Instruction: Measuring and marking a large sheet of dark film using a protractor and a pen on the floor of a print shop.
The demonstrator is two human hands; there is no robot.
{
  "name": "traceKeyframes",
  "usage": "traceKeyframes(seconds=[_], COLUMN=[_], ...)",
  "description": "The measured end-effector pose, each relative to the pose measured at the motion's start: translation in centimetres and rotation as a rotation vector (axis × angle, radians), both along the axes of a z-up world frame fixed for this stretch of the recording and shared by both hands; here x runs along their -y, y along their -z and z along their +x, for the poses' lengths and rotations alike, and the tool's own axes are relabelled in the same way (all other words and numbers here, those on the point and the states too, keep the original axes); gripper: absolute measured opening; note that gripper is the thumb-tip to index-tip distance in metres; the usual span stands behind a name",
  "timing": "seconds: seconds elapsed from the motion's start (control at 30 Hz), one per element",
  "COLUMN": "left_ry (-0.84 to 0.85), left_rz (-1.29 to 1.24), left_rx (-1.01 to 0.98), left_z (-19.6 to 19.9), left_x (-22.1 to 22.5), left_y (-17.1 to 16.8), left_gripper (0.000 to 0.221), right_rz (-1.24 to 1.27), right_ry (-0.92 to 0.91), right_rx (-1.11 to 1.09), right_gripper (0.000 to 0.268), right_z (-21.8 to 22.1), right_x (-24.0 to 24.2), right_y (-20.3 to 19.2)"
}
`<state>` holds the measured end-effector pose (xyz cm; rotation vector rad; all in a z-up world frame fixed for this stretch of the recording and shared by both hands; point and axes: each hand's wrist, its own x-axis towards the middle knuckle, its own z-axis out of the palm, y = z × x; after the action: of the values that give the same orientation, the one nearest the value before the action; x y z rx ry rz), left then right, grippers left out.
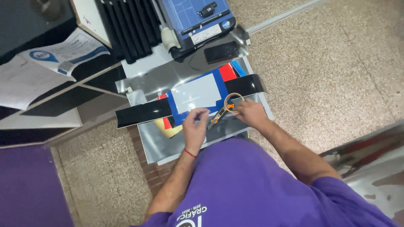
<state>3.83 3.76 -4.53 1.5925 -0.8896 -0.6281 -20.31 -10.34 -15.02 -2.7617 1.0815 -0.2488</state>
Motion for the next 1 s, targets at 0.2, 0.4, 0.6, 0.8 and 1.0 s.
traceKeyframes(seconds=[0.2,0.4,0.6,0.8,1.0], left_ry=[0.328,0.772,1.182,1.509,1.774], left_rz=[0.063,0.118,0.122,0.237,0.281], left_rx=[0.083,0.067,0.114,0.021,0.587], left_z=[-2.3,-7.1,-13.7,-23.6,-30.5], left_x=[-0.5,0.4,3.1,6.6,11.0], left_y=[0.8,0.1,-2.0,1.9,10.8], left_gripper=[0.016,0.052,0.044,0.06,0.068], right_rz=[0.3,0.691,0.54,0.159,0.19], right_ry=[0.17,0.424,0.805,0.946,1.526], right_rx=[0.119,0.892,1.116,1.065,0.456], right_gripper=[0.045,0.051,0.02,0.012,0.022], right_z=[-1.8,-6.2,-12.1,-20.3,-29.0], right_x=[-4.4,-13.0,-18.5,-22.1,-30.1], right_y=[-3.9,-6.3,-6.6,-5.8,-0.1])
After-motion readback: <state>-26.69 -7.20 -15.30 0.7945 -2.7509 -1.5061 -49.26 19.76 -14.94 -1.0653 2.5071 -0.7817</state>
